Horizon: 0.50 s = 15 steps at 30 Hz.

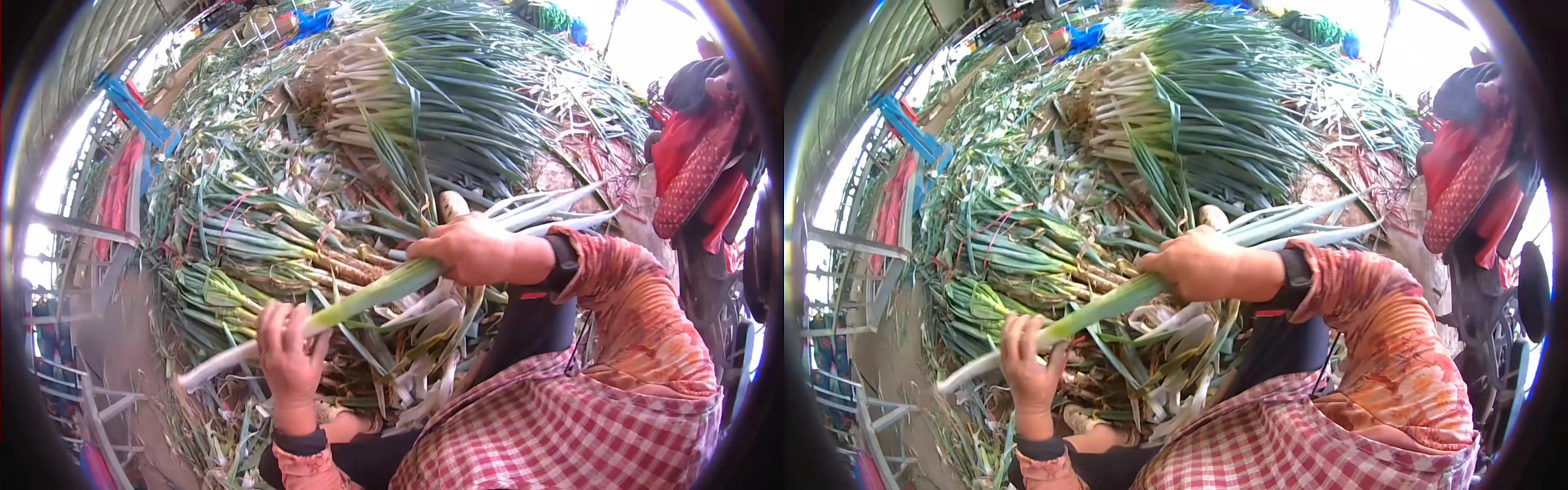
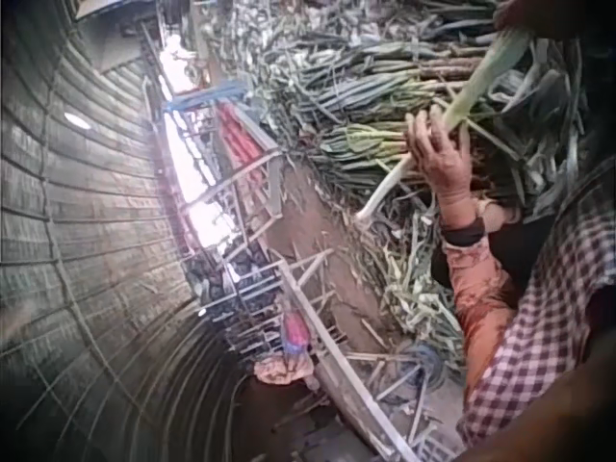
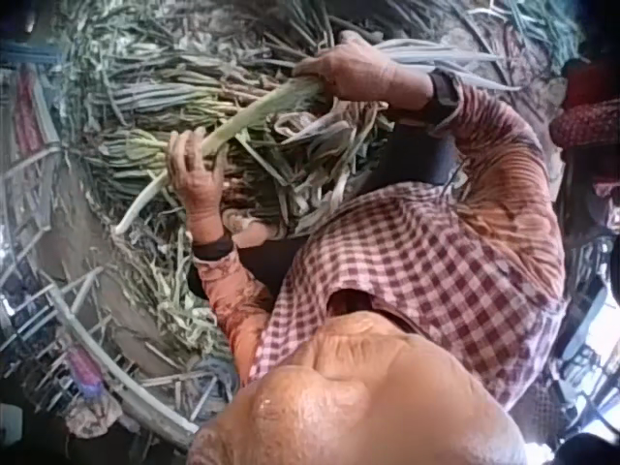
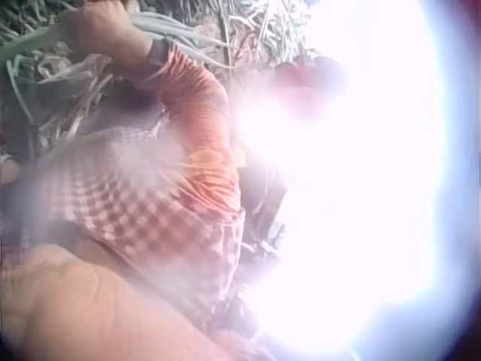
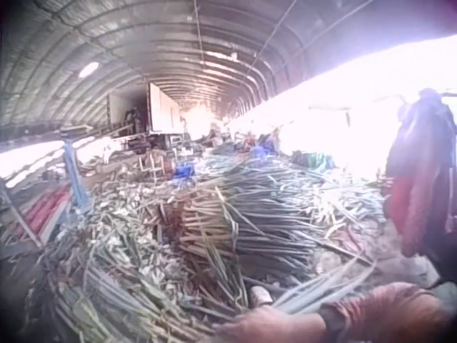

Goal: Cleaning and trimming large green leeks by hand in an agricultural processing facility.

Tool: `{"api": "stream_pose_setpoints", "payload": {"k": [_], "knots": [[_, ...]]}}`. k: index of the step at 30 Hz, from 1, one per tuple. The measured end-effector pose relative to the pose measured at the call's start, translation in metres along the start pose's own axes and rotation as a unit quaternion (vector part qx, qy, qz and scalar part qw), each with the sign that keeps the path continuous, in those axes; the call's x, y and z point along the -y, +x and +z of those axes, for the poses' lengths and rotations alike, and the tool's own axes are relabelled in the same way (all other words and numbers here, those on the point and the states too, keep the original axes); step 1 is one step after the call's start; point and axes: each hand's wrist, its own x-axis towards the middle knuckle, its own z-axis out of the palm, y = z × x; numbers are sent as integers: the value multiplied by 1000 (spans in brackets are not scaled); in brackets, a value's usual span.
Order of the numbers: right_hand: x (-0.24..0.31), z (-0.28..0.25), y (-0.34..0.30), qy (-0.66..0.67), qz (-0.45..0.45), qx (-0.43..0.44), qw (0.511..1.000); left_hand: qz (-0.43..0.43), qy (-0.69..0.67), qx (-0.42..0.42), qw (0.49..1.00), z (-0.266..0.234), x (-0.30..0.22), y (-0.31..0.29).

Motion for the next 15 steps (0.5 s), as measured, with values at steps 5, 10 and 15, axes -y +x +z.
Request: {"api": "stream_pose_setpoints", "payload": {"k": [5, 10, 15], "knots": [[-60, -46, -6, -21, 93, -197, 976, -66, -33, -59, 996, -3, 9, -5], [-204, -178, 73, -480, 104, -500, 713, -114, -94, 53, 988, 17, 10, -8], [-216, -143, 151, -217, 215, -399, 865, -122, -105, 132, 978, 27, 5, -11]]}}
